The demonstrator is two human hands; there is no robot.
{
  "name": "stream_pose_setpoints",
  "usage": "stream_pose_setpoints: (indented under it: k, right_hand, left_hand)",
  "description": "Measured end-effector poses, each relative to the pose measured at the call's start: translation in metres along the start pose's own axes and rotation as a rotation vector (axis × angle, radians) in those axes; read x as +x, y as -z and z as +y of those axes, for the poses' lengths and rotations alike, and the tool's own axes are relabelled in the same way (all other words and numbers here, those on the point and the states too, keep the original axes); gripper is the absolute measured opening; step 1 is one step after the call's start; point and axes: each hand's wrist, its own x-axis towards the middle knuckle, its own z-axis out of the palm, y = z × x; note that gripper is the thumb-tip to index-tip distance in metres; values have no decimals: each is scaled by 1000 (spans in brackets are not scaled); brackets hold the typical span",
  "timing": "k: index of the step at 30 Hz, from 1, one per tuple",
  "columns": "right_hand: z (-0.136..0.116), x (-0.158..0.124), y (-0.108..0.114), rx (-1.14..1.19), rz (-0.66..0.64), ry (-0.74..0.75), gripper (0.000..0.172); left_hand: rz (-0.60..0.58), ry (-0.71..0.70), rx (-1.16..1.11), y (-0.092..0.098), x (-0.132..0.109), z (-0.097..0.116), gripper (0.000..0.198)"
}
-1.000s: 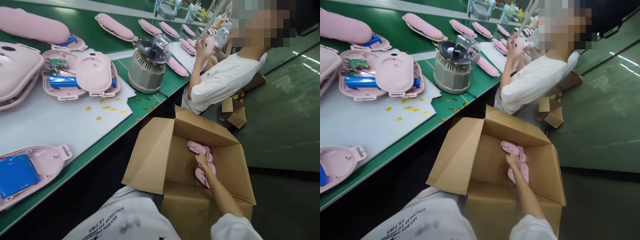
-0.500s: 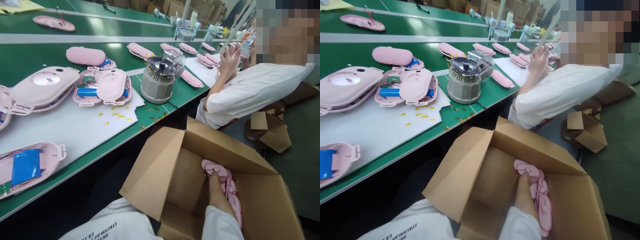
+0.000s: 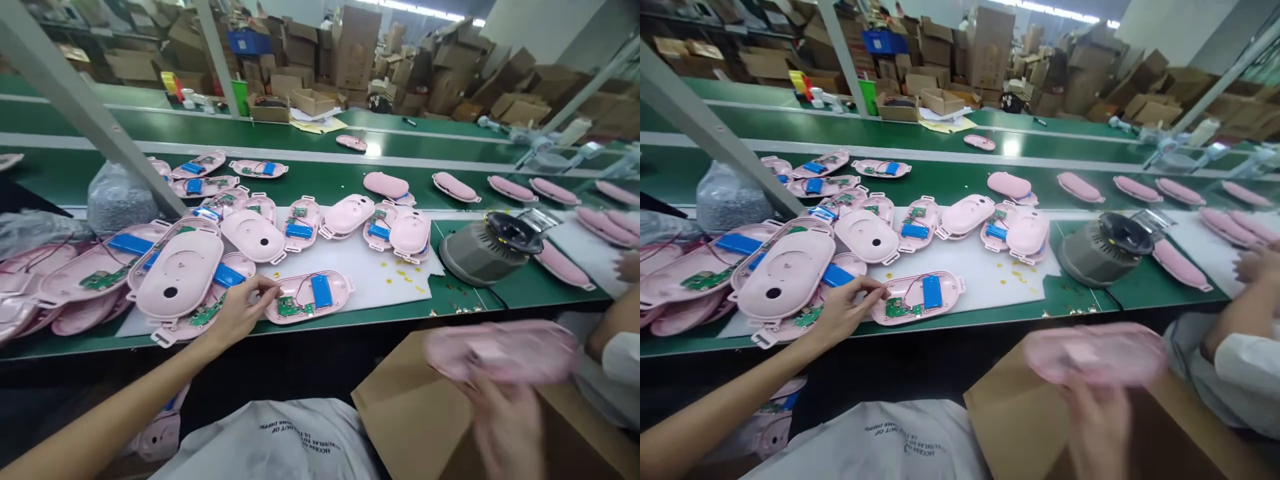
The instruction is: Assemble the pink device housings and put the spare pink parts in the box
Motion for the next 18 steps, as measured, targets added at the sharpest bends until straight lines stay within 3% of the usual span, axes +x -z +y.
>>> stream_pose_setpoints:
  k: [4, 6, 7, 9, 13, 16, 18]
  right_hand:
    - [-22, -10, -161, 266, -322, -210, 53]
    - [-27, -27, -218, 318, -433, -239, 57]
    - [-28, -35, -237, 314, -462, -241, 58]
    - [-28, -48, -257, 279, -498, -226, 58]
    - [-28, -62, -264, 254, -538, -190, 56]
    - [-25, -70, -268, 304, -550, -203, 54]
    - [-22, -72, -270, 319, -562, -202, 54]
  left_hand:
    - [129, 59, -327, -2, -9, 0, 23]
    - [200, 2, -345, 0, -11, 2, 21]
    - [247, -48, -305, 0, -11, 3, 20]
    - [346, -152, -190, 1, -10, 4, 16]
    - [398, -239, -162, -5, -4, 1, 14]
    - [397, -148, -308, -13, -1, -4, 13]
    - [358, -39, -493, -18, 2, -6, 24]
